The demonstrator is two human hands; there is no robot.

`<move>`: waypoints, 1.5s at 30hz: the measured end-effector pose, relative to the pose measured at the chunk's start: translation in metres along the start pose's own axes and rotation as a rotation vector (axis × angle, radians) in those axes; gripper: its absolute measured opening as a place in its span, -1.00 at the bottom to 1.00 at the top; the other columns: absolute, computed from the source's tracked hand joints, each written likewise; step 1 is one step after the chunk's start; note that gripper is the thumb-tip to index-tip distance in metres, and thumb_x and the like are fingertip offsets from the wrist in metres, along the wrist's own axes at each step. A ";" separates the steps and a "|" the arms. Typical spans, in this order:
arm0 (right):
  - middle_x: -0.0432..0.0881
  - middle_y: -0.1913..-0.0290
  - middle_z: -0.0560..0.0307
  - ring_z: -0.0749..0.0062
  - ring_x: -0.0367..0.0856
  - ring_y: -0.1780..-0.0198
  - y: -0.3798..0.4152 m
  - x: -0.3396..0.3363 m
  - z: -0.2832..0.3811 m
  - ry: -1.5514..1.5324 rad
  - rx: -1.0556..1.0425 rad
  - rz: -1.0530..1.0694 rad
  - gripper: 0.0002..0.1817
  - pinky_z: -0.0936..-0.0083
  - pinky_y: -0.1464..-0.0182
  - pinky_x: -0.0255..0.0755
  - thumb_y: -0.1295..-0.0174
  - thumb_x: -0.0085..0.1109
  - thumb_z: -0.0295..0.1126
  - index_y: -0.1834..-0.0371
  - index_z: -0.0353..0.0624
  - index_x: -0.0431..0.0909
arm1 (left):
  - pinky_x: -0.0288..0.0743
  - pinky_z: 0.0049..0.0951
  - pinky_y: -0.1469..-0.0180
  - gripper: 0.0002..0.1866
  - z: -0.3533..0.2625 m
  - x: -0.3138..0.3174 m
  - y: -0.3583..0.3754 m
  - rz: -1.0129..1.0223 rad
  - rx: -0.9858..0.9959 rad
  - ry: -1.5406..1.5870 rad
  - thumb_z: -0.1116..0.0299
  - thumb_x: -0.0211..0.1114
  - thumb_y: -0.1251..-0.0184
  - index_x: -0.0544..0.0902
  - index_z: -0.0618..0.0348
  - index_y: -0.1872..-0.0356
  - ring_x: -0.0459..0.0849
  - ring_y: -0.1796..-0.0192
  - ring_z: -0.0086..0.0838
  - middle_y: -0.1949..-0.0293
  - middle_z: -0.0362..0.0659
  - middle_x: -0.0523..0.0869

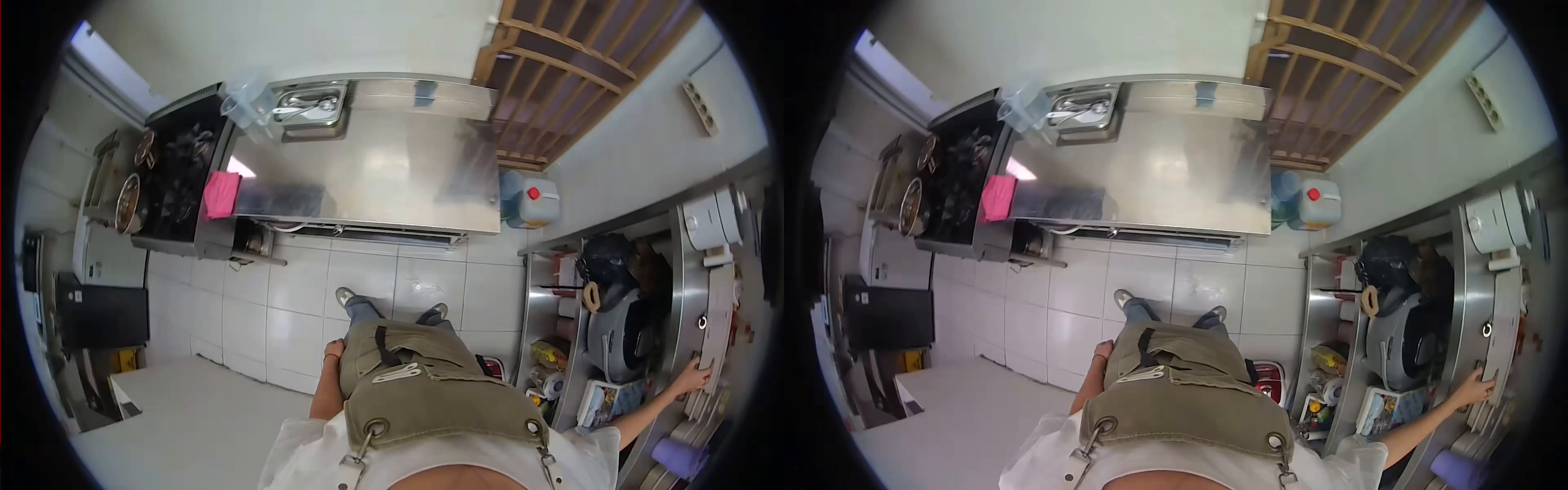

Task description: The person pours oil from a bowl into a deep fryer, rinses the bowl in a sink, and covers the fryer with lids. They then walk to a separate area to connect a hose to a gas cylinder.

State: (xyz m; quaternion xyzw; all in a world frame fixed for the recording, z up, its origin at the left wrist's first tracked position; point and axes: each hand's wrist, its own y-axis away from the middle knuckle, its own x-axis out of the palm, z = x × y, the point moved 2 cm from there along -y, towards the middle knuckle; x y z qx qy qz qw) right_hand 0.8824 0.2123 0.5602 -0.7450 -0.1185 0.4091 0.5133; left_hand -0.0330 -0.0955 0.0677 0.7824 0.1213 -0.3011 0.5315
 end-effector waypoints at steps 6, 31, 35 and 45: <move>0.48 0.12 -0.12 0.05 0.52 0.12 0.022 -0.104 0.225 -0.578 -0.135 -0.066 -0.70 0.26 0.09 0.40 -0.14 0.01 -0.44 0.03 -0.21 0.47 | 0.41 -0.24 -0.01 -0.61 0.044 -0.007 -0.007 0.081 0.057 0.175 0.10 0.05 -0.07 0.66 0.16 0.25 0.58 0.06 -0.06 0.18 0.07 0.66; 0.58 0.25 0.15 0.47 0.55 0.30 0.679 -0.568 0.909 -0.581 -1.864 1.986 -0.64 0.46 0.30 0.44 -0.20 0.03 -0.19 -0.02 -0.11 0.45 | 0.43 -0.38 0.47 -0.72 0.271 0.015 0.059 -0.256 -0.770 1.609 0.27 -0.04 -0.23 0.58 0.15 0.21 0.58 0.46 -0.41 0.42 -0.11 0.64; 0.59 0.17 0.06 0.43 0.54 0.21 0.715 -0.714 0.942 -0.672 -2.266 1.978 -0.58 0.45 0.18 0.42 -0.18 0.07 -0.17 -0.06 -0.15 0.44 | 0.45 -0.33 0.36 -0.72 0.264 -0.015 0.035 -0.147 -0.781 1.427 0.27 -0.01 -0.23 0.59 0.16 0.21 0.60 0.38 -0.38 0.38 -0.11 0.65; 0.56 0.14 -0.12 0.10 0.53 0.10 0.776 -1.145 0.956 -1.130 -2.850 1.184 -0.62 0.34 0.08 0.41 -0.17 0.05 -0.27 -0.04 -0.14 0.40 | 0.44 -0.48 0.35 -0.68 0.489 -0.283 -0.026 -0.872 -0.619 2.112 0.15 0.01 -0.21 0.55 0.08 0.13 0.58 0.32 -0.45 0.26 -0.12 0.62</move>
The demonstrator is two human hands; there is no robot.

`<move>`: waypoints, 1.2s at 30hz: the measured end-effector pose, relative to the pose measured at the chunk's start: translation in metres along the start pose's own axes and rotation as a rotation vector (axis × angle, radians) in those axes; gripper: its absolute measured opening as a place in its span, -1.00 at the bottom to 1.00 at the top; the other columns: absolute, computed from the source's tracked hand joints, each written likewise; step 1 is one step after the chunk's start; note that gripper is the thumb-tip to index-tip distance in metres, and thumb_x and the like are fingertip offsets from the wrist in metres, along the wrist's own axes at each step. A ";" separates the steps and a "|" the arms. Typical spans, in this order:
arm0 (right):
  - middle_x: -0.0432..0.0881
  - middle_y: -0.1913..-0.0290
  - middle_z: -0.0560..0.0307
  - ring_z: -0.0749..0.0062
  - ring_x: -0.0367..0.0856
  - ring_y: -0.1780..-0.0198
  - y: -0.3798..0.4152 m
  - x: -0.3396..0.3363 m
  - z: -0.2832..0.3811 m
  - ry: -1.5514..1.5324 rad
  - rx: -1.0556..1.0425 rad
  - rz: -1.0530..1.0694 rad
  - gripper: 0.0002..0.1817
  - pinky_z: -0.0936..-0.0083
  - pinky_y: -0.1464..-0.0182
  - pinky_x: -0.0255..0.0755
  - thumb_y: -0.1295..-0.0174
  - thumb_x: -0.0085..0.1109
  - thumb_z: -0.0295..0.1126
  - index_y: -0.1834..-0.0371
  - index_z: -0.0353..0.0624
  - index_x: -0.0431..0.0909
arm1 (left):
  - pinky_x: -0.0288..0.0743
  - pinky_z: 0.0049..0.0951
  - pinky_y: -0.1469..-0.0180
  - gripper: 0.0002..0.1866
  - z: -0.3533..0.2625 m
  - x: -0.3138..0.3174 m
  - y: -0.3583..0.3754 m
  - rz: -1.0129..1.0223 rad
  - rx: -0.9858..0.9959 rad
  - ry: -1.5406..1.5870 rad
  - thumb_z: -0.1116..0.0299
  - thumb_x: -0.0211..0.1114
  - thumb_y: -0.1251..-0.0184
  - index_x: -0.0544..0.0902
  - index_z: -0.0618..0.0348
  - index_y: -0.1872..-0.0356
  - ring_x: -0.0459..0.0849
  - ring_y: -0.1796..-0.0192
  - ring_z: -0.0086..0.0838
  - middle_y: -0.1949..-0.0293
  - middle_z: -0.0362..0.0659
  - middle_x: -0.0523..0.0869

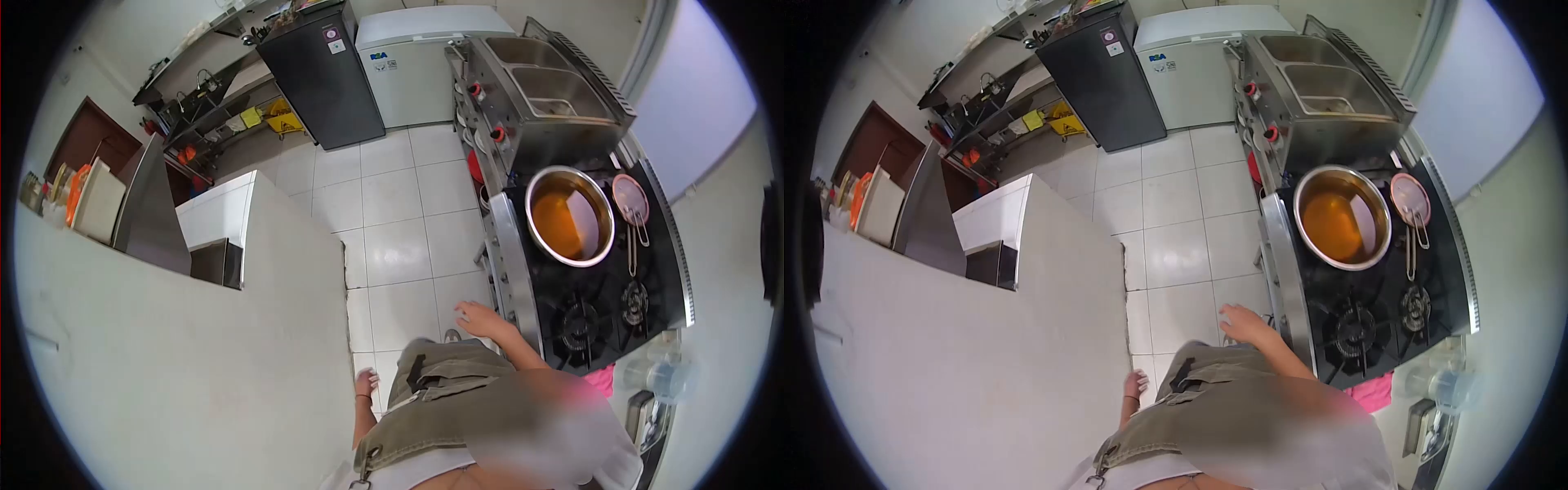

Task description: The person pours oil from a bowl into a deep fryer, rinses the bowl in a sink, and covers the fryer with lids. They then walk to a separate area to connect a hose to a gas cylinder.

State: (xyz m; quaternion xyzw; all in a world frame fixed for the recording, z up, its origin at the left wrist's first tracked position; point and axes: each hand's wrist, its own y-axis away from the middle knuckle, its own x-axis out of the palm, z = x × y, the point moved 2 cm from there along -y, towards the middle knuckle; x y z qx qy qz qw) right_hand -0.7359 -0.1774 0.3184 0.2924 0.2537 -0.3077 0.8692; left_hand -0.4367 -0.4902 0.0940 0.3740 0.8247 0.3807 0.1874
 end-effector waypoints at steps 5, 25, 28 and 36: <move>0.55 0.18 -0.11 0.03 0.49 0.06 -0.115 -0.065 0.049 -0.075 -0.246 0.053 -0.64 0.25 0.01 0.37 -0.16 0.04 -0.23 0.02 -0.17 0.41 | 0.46 -0.44 0.37 -0.68 -0.008 -0.011 -0.059 0.053 -0.132 0.379 0.11 -0.07 -0.33 0.55 0.08 0.18 0.58 0.32 -0.40 0.29 -0.10 0.61; 0.60 0.37 -0.02 0.15 0.60 0.32 -0.437 -0.257 -0.024 -0.376 0.116 -0.661 -0.76 0.34 0.24 0.47 -0.11 0.08 -0.36 0.14 -0.14 0.52 | 0.12 -0.65 0.77 -0.81 -0.638 0.180 -0.495 -0.016 0.075 -0.279 0.26 -0.11 -0.30 0.47 0.02 0.37 0.37 0.74 -0.60 0.69 -0.31 0.44; 0.61 0.36 0.01 0.15 0.60 0.30 -0.460 -0.262 -0.053 -0.347 0.269 -0.621 -0.77 0.34 0.20 0.47 -0.11 0.08 -0.36 0.16 -0.12 0.52 | 0.41 -0.46 0.36 -0.70 -0.764 0.279 -0.532 0.043 0.346 -0.270 0.17 -0.09 -0.30 0.48 0.02 0.06 0.61 0.30 -0.45 0.26 -0.17 0.63; 0.59 0.33 0.02 0.11 0.57 0.27 -0.482 -0.349 -0.061 -0.312 0.372 -0.787 -0.73 0.29 0.17 0.45 -0.14 0.07 -0.32 0.10 -0.13 0.46 | 0.43 -0.37 0.42 -0.65 -0.697 0.507 -0.605 0.580 0.019 -0.824 0.06 0.08 -0.21 0.49 0.02 0.08 0.58 0.39 -0.42 0.34 -0.16 0.63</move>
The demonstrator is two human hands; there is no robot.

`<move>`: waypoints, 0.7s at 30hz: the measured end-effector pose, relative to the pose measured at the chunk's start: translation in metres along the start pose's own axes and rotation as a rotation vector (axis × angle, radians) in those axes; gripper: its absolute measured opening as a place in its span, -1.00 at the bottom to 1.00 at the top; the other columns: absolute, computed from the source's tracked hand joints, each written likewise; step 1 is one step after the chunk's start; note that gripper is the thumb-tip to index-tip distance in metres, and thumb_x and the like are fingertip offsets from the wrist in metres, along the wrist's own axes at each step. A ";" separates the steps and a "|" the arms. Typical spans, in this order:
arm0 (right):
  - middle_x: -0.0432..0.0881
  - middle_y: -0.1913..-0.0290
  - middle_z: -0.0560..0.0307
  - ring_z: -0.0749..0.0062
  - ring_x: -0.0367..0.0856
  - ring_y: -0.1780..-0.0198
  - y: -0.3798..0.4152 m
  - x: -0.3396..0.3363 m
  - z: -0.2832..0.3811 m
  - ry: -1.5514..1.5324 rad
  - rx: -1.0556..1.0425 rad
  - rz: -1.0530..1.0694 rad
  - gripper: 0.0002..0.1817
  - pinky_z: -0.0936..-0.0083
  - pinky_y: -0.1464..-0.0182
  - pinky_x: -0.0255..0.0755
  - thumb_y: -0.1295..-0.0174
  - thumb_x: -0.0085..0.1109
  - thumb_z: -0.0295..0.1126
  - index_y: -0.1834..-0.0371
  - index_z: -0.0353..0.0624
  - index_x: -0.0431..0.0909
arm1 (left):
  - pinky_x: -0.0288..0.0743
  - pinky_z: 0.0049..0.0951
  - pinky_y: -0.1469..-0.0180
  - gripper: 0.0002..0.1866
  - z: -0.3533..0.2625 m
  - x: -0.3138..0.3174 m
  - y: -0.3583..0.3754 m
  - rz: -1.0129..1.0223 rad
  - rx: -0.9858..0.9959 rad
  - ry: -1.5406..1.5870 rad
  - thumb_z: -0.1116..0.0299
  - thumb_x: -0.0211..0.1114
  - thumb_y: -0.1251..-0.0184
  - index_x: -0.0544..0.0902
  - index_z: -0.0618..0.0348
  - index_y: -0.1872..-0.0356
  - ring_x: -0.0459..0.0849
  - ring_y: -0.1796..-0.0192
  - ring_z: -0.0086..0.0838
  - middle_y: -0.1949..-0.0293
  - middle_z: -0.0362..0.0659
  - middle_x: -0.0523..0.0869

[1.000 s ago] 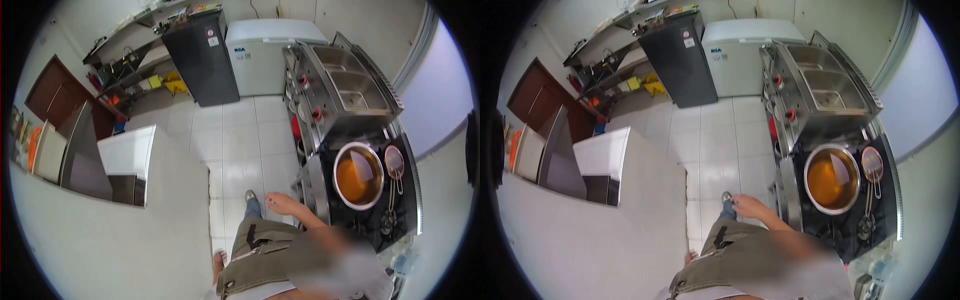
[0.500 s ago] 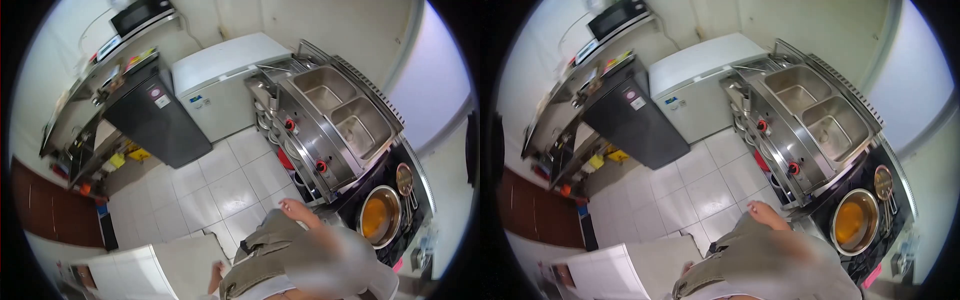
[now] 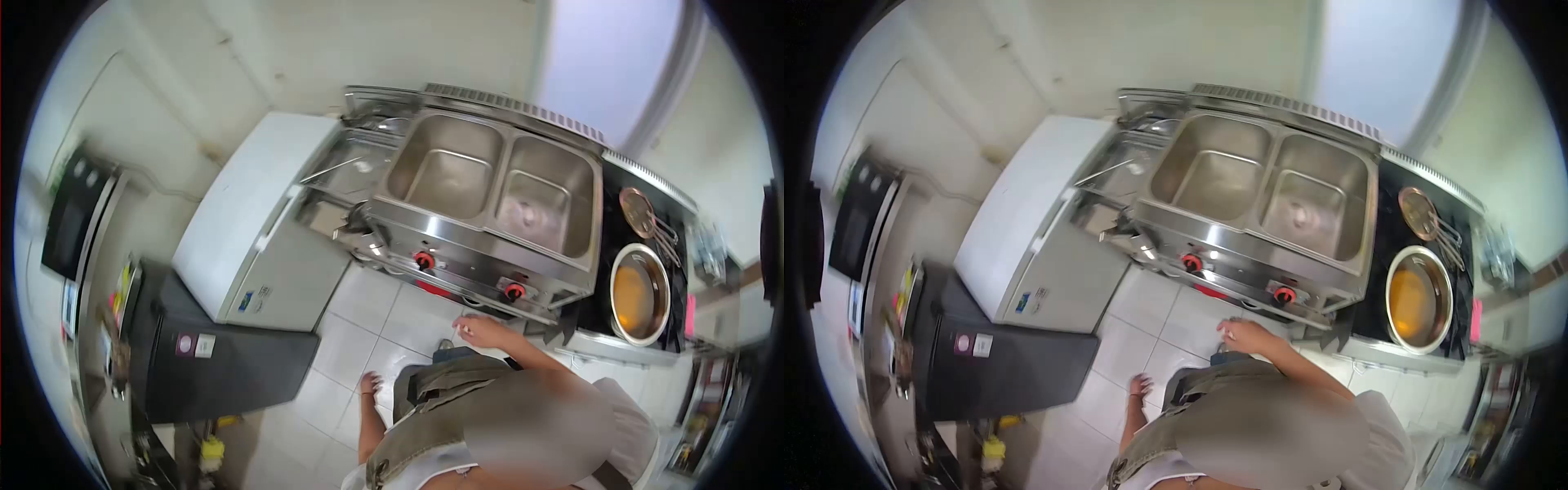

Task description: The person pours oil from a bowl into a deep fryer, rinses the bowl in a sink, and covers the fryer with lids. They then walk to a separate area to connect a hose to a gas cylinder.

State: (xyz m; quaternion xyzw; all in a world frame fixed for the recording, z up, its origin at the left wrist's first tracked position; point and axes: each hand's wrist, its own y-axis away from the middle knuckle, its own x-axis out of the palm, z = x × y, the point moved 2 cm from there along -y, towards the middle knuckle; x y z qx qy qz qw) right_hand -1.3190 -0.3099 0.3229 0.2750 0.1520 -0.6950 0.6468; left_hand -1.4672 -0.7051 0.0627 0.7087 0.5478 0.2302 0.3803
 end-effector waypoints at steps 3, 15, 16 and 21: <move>0.60 0.31 0.02 0.10 0.57 0.25 0.007 -0.039 0.016 0.000 0.134 -0.057 -0.72 0.28 0.16 0.44 -0.16 0.07 -0.29 0.09 -0.12 0.45 | 0.47 -0.21 0.31 -0.65 -0.001 0.080 -0.016 0.100 0.441 -1.067 0.03 0.11 -0.19 0.54 0.04 0.16 0.59 0.34 -0.38 0.41 -0.16 0.64; 0.62 0.20 -0.09 0.07 0.57 0.12 0.157 -0.009 0.086 -0.263 1.121 -0.783 -0.64 0.27 0.05 0.43 -0.18 0.04 -0.20 0.04 -0.18 0.46 | 0.36 -0.53 0.44 -0.69 -0.218 0.181 -0.127 0.853 0.065 -1.299 0.14 0.11 -0.24 0.49 0.03 0.06 0.57 0.34 -0.52 0.26 -0.23 0.62; 0.62 0.19 -0.10 0.06 0.57 0.10 0.163 0.010 0.093 -0.320 1.197 -0.836 -0.63 0.28 0.03 0.42 -0.19 0.03 -0.19 0.02 -0.17 0.46 | 0.36 -0.54 0.41 -0.69 -0.229 0.198 -0.126 0.914 0.071 -1.337 0.15 0.11 -0.24 0.49 0.04 0.06 0.57 0.33 -0.52 0.25 -0.22 0.61; 0.62 0.13 -0.07 0.13 0.57 0.08 0.192 0.048 0.104 -0.387 1.532 -0.725 -0.58 0.34 0.02 0.42 -0.23 0.00 -0.13 -0.07 -0.12 0.41 | 0.36 -0.58 0.33 -0.68 -0.252 0.291 -0.061 1.222 0.185 -1.393 0.18 0.10 -0.25 0.49 0.06 0.03 0.57 0.29 -0.51 0.21 -0.20 0.60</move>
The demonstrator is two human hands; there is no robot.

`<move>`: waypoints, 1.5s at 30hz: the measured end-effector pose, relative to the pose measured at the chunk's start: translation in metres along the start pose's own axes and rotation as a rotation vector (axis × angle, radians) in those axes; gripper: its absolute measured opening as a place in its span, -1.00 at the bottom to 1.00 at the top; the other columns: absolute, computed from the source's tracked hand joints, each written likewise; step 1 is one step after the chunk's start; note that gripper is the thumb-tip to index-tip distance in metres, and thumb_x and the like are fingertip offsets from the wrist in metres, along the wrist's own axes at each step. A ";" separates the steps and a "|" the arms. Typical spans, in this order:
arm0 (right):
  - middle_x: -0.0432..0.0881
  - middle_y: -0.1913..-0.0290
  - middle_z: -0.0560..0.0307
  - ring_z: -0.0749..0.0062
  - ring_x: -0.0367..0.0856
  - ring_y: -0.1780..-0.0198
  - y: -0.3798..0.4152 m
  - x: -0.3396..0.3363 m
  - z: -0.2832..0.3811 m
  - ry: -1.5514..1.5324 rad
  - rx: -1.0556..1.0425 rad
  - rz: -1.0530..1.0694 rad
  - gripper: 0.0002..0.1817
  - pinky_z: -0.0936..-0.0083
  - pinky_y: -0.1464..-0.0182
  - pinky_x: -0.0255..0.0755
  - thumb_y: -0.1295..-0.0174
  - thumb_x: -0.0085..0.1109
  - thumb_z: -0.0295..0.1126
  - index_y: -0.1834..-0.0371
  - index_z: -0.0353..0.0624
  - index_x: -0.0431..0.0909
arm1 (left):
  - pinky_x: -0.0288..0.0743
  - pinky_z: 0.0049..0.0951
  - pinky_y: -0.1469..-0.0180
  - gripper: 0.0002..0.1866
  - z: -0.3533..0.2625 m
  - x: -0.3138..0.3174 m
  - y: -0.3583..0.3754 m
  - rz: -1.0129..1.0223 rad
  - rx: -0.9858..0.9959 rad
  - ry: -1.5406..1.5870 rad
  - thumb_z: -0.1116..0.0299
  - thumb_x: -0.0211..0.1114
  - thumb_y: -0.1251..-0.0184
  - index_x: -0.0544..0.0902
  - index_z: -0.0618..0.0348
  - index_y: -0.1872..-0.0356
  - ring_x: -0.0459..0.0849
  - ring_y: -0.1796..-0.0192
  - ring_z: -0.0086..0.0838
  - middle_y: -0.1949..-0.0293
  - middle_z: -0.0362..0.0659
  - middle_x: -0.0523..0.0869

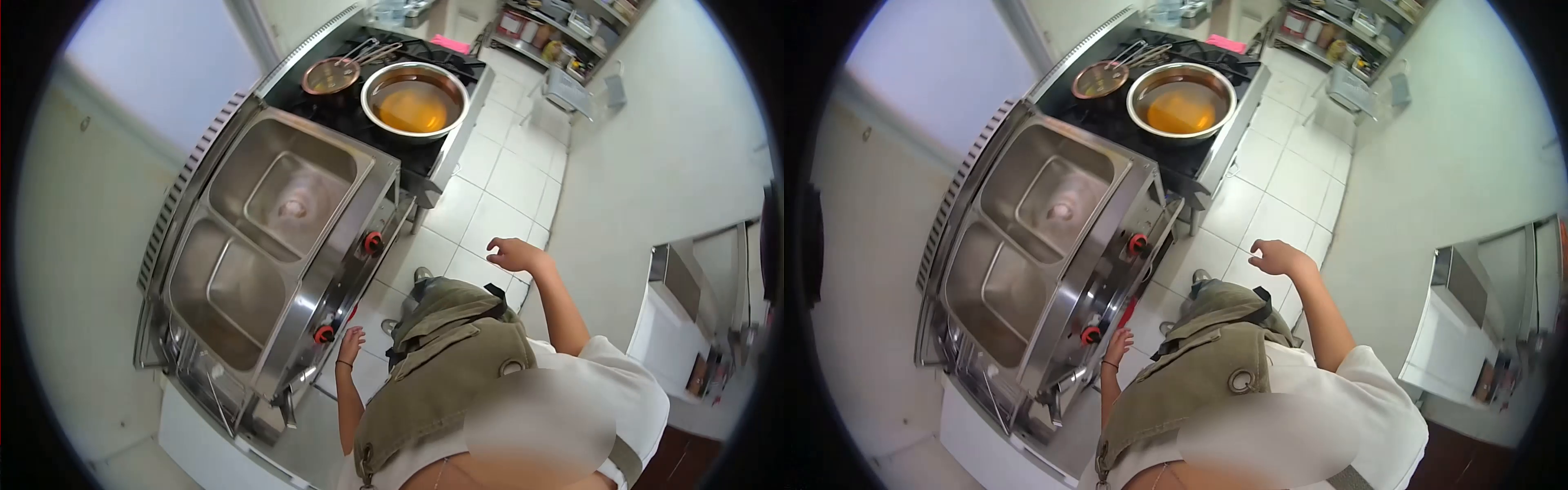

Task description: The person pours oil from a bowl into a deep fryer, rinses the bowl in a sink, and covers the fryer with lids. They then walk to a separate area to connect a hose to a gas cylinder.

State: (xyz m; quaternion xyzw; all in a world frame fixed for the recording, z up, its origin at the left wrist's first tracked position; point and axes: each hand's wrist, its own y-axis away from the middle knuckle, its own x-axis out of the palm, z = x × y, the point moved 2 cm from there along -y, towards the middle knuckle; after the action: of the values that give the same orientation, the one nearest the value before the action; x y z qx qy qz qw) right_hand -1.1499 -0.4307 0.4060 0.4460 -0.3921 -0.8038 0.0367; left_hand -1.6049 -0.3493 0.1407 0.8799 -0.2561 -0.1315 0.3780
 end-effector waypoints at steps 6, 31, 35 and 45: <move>0.62 0.14 -0.06 0.13 0.57 0.09 -0.006 -0.048 0.002 -0.169 -0.074 -0.152 -0.61 0.34 0.04 0.43 -0.25 -0.01 -0.17 -0.07 -0.13 0.40 | 0.42 -0.52 0.20 -0.68 -0.066 0.070 -0.078 0.397 0.158 -0.195 0.20 0.08 -0.33 0.47 0.17 0.02 0.54 0.24 -0.55 0.23 -0.20 0.58; 0.54 0.29 0.06 0.37 0.47 0.20 -0.397 -0.280 -0.024 -0.582 -0.461 -0.573 -0.64 0.50 0.10 0.32 -0.38 -0.19 -0.20 0.19 -0.32 0.47 | 0.42 -0.60 0.23 -0.72 -0.428 0.238 -0.144 -0.187 0.420 0.642 0.16 -0.15 -0.48 0.38 0.16 0.20 0.58 0.32 -0.61 0.36 -0.28 0.50; 0.45 0.41 0.26 0.59 0.35 0.33 -0.419 -0.287 -0.007 -0.826 -0.446 -0.445 -0.64 0.58 0.21 0.28 -0.38 -0.18 -0.20 0.33 -0.30 0.45 | 0.50 -0.60 0.29 -0.77 -0.434 0.238 -0.153 -0.361 0.606 0.501 0.27 -0.11 -0.48 0.32 0.17 0.37 0.56 0.37 -0.64 0.43 -0.26 0.48; 0.42 0.52 0.27 0.59 0.30 0.44 -0.426 -0.293 0.001 -0.929 -0.376 -0.235 -0.53 0.57 0.32 0.25 -0.38 -0.23 -0.10 0.55 -0.24 0.41 | 0.58 -0.59 0.33 -0.80 -0.439 0.252 -0.138 -0.196 0.569 0.613 0.33 -0.10 -0.46 0.33 0.23 0.07 0.61 0.33 -0.59 0.36 -0.20 0.51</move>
State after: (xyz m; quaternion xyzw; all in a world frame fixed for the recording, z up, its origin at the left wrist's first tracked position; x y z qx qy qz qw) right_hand -0.8513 -0.0163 0.3254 0.0685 -0.1628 -0.9724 -0.1522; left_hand -1.1598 -0.1448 0.3290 0.9677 -0.0733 0.1763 0.1647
